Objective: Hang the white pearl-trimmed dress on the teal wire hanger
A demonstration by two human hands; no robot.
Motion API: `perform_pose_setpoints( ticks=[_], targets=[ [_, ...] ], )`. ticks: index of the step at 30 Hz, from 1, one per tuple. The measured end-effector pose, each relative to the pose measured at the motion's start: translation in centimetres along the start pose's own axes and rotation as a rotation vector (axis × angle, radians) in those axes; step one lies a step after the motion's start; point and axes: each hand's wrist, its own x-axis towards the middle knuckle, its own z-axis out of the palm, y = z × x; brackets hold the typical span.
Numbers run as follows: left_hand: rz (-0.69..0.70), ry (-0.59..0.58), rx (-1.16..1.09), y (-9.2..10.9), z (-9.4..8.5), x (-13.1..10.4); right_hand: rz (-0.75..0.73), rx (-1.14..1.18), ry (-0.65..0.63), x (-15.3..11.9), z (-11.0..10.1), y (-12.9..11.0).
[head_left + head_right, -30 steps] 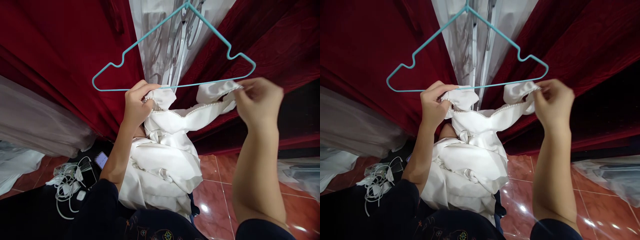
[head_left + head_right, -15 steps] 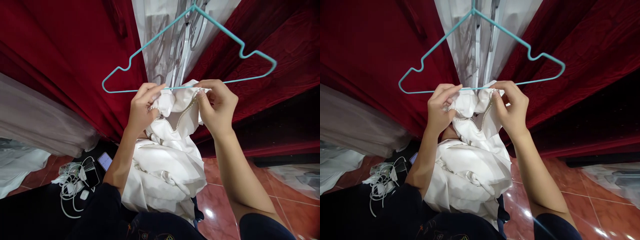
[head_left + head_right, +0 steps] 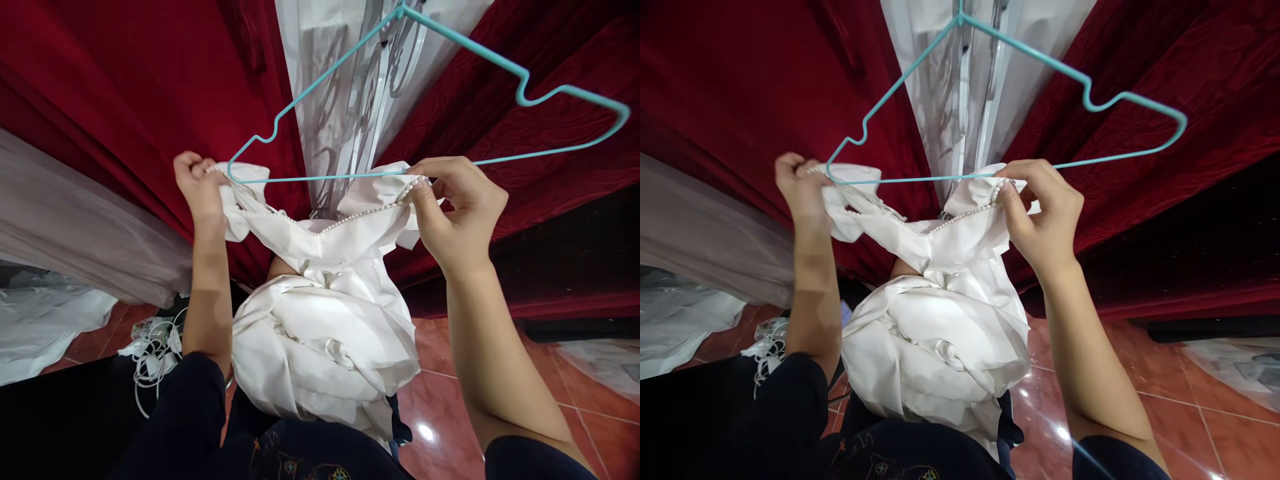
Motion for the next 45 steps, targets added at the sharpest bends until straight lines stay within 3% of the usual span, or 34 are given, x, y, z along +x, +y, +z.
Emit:
perform_pose_setpoints(
  ticks=[1,5,8,10,13,16,19,21,23,26,29,32,34,36,38,41,43,45],
  targets=[
    [0.016,0.042,-0.001,1.4,0.8,1.2,0.006,0.0,0.006,-0.1,0.0,0.0],
    [0.185,-0.13,0.041,6.0,4.8,3.4,0.044,0.026,0.008,-0.4,0.5,0.0],
    [0.299,-0.302,0.129,7.1,7.5,3.3,0.058,0.06,0.006,-0.6,0.8,0.2],
    [0.301,-0.379,0.189,7.0,8.4,3.0,0.059,0.06,0.01,-0.7,0.9,0.3],
    [0.273,-0.383,0.149,6.7,8.0,2.8,0.059,0.036,-0.004,-0.7,0.7,0.2],
    [0.305,-0.346,0.116,7.5,5.6,2.3,0.055,0.014,-0.026,-0.5,0.4,-0.1],
    [0.341,-0.387,0.179,9.3,3.4,1.4,0.075,0.021,-0.027,-0.4,0.5,-0.1],
    [0.363,-0.416,0.204,10.5,3.4,0.9,0.096,0.041,-0.03,-0.5,0.6,0.0],
    [0.361,-0.403,0.229,11.1,5.0,0.8,0.112,0.077,-0.034,-0.5,0.8,0.1],
    [0.305,-0.377,0.279,10.5,8.8,1.4,0.125,0.125,-0.034,-0.6,1.0,0.0],
    [0.231,-0.56,0.166,8.9,11.1,2.0,0.123,0.117,-0.016,-0.6,0.8,0.0],
    [-0.063,-0.672,-0.048,8.0,10.6,2.0,0.102,0.118,-0.009,-0.4,0.4,0.4],
    [-0.256,-0.668,-0.251,7.7,9.8,2.1,0.091,0.127,-0.009,-0.3,0.3,0.7],
    [-0.34,-0.648,-0.316,7.5,9.5,2.4,0.096,0.144,-0.005,-0.2,0.3,0.9],
    [-0.239,-0.551,-0.189,7.3,10.0,2.9,0.106,0.163,0.003,-0.2,0.6,1.0],
    [0.19,-0.372,-0.078,7.4,10.9,2.2,0.108,0.159,0.027,-0.4,1.0,0.8],
    [0.441,-0.366,-0.136,8.1,10.9,0.2,0.106,0.144,0.033,-0.4,1.2,0.7],
    [0.525,-0.41,-0.133,9.0,10.2,-2.8,0.11,0.135,0.031,-0.4,1.3,0.7]
  ],
)
